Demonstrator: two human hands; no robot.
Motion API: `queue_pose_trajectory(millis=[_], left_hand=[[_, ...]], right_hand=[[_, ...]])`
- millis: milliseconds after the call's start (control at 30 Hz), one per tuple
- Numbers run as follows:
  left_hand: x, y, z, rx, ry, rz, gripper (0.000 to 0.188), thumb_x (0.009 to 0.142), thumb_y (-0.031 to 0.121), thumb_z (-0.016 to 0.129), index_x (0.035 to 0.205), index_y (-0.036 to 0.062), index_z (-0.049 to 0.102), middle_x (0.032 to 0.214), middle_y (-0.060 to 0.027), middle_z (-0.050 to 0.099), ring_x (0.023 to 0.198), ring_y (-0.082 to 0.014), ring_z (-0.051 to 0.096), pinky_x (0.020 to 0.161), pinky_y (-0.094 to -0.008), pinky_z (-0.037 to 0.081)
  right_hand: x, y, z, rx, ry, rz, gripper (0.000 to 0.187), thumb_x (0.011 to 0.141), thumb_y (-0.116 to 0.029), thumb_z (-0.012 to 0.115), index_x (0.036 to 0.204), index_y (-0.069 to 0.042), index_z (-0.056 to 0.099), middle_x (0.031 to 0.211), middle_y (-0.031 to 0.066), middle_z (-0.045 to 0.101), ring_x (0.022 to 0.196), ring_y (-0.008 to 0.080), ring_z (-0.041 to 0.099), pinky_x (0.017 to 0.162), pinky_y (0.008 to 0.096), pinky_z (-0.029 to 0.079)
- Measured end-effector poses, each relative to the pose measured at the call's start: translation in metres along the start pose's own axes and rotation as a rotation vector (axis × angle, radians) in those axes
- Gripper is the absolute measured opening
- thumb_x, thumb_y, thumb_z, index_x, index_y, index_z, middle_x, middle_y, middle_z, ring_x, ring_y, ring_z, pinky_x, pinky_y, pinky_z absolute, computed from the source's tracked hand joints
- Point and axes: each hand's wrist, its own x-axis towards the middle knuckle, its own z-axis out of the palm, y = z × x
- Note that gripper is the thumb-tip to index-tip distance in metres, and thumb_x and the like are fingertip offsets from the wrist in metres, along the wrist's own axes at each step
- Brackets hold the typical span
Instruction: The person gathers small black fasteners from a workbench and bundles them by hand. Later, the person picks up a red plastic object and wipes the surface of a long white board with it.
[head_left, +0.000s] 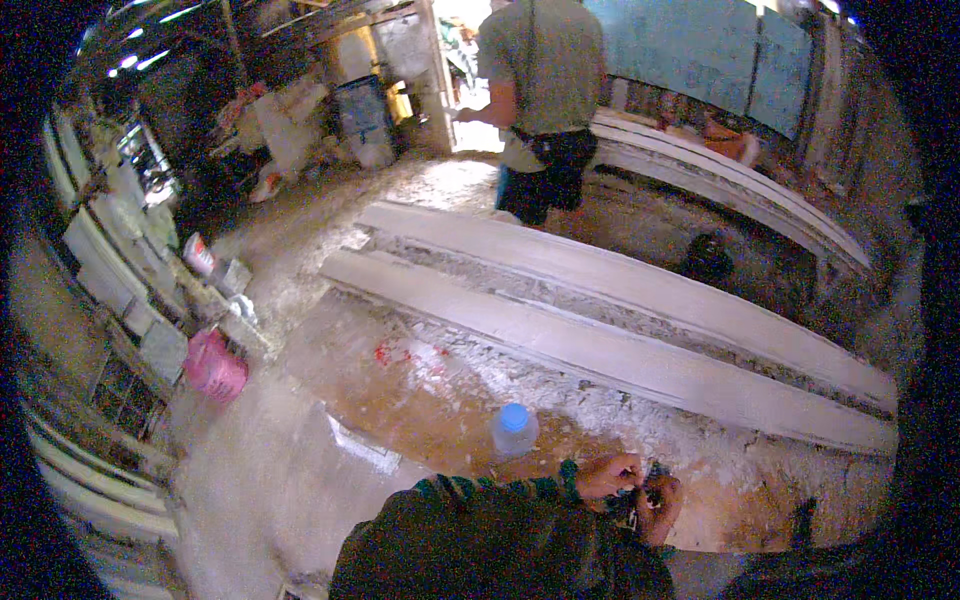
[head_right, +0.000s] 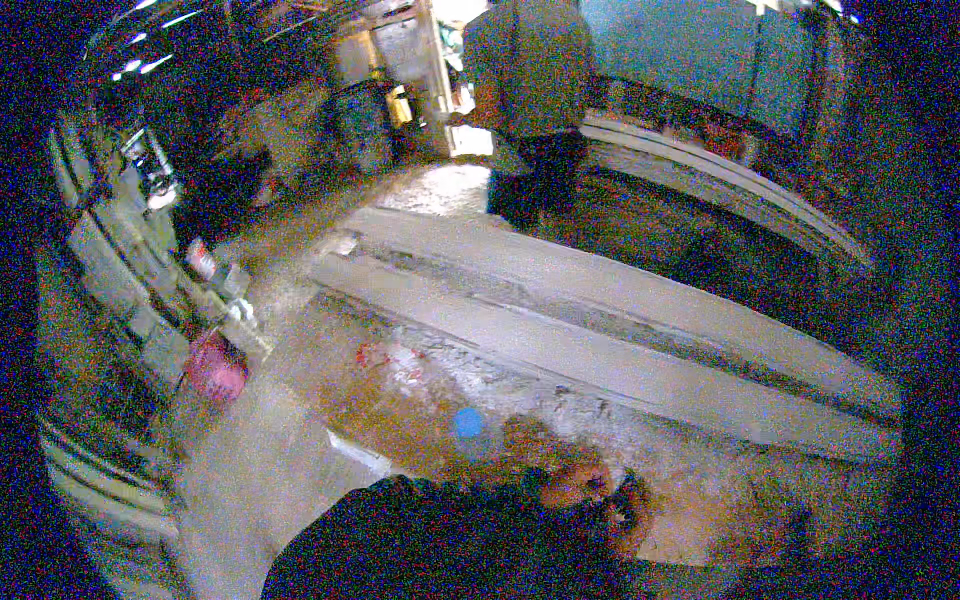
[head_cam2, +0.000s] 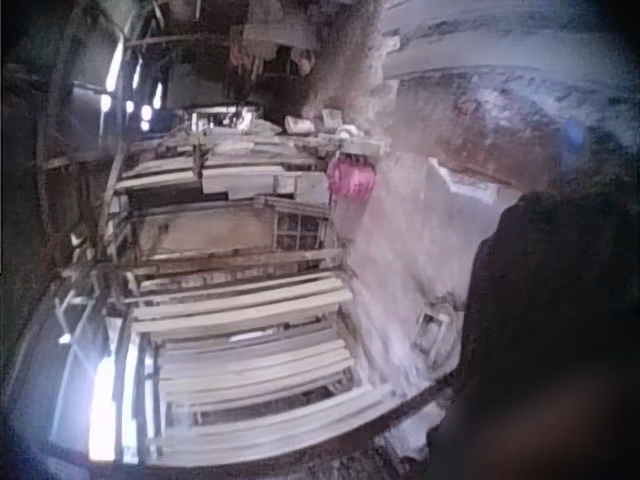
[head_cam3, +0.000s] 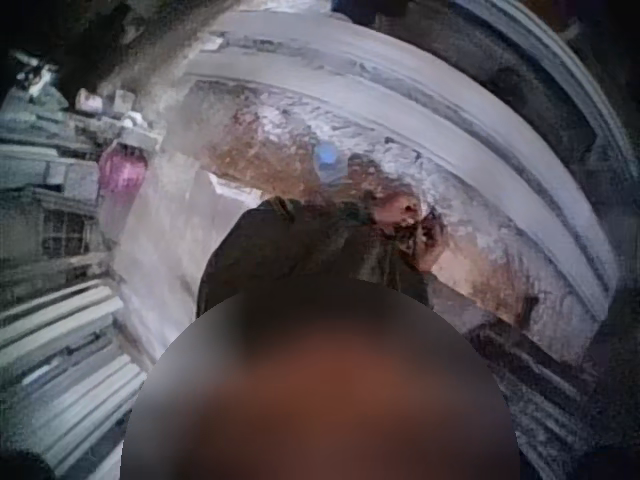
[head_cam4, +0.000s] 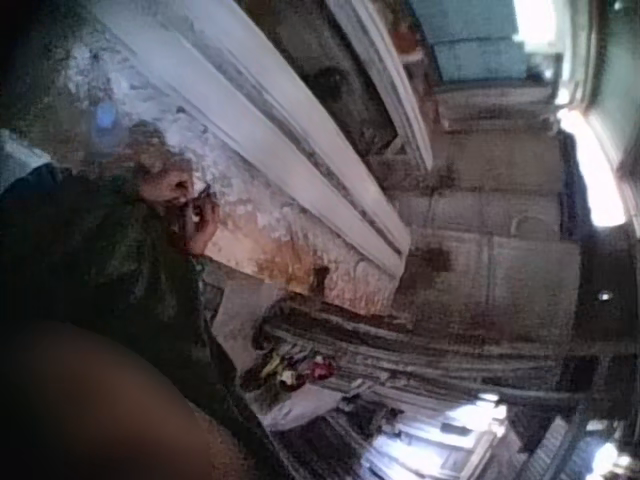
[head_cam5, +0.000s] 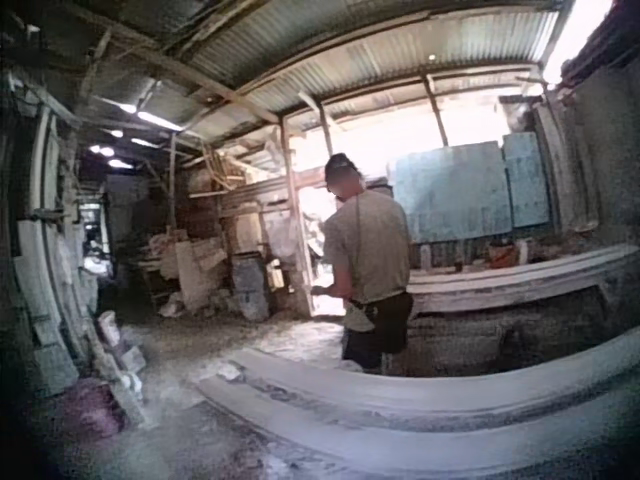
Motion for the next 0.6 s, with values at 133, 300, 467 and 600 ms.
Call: queue_pose_trajectory(millis=[133, 300, 467, 600], left_hand=[[0.005, 0.009, 0.000, 0.111, 0.033, 0.341, 0.004, 0.079, 0.005, 0.059, 0.080, 0.0053, 0.055, 0.074, -0.0063, 0.058, 0.071, -0.0187, 0.059, 0.064, -0.0314, 0.047], [-0.005, 0.020, 0.004, 0.037, 0.110, 0.319, 0.005, 0.077, 0.005, 0.060, 0.079, 0.0055, 0.055, 0.075, -0.0060, 0.059, 0.072, -0.0196, 0.059, 0.065, -0.0314, 0.047], [-0.002, 0.020, 0.007, 0.097, 0.085, 0.274, 0.006, 0.078, 0.010, 0.061, 0.078, 0.0071, 0.056, 0.074, -0.0063, 0.059, 0.071, -0.0203, 0.059, 0.064, -0.0328, 0.047], [0.001, 0.010, 0.009, 0.174, 0.068, 0.166, 0.008, 0.079, 0.016, 0.060, 0.079, 0.0082, 0.057, 0.073, -0.0080, 0.058, 0.070, -0.0222, 0.059, 0.062, -0.0341, 0.046]], right_hand=[[-0.012, 0.003, 0.014, 0.212, 0.271, 0.007, 0.016, 0.075, -0.003, 0.064, 0.090, -0.002, 0.058, 0.082, 0.0039, 0.057, 0.068, 0.0104, 0.051, 0.057, 0.0236, 0.039], [-0.008, 0.021, -0.002, 0.142, -0.041, -0.009, 0.009, 0.076, -0.003, 0.061, 0.085, -0.002, 0.058, 0.075, 0.0039, 0.055, 0.064, 0.0117, 0.050, 0.058, 0.0251, 0.039], [-0.011, 0.034, 0.001, 0.156, 0.025, 0.042, 0.009, 0.075, -0.006, 0.063, 0.079, -0.003, 0.055, 0.072, 0.0036, 0.053, 0.061, 0.0117, 0.047, 0.056, 0.0258, 0.037], [-0.011, 0.037, 0.004, 0.151, 0.035, -0.003, 0.017, 0.076, -0.016, 0.065, 0.077, -0.003, 0.054, 0.070, 0.0035, 0.051, 0.060, 0.0121, 0.046, 0.054, 0.0265, 0.037]])
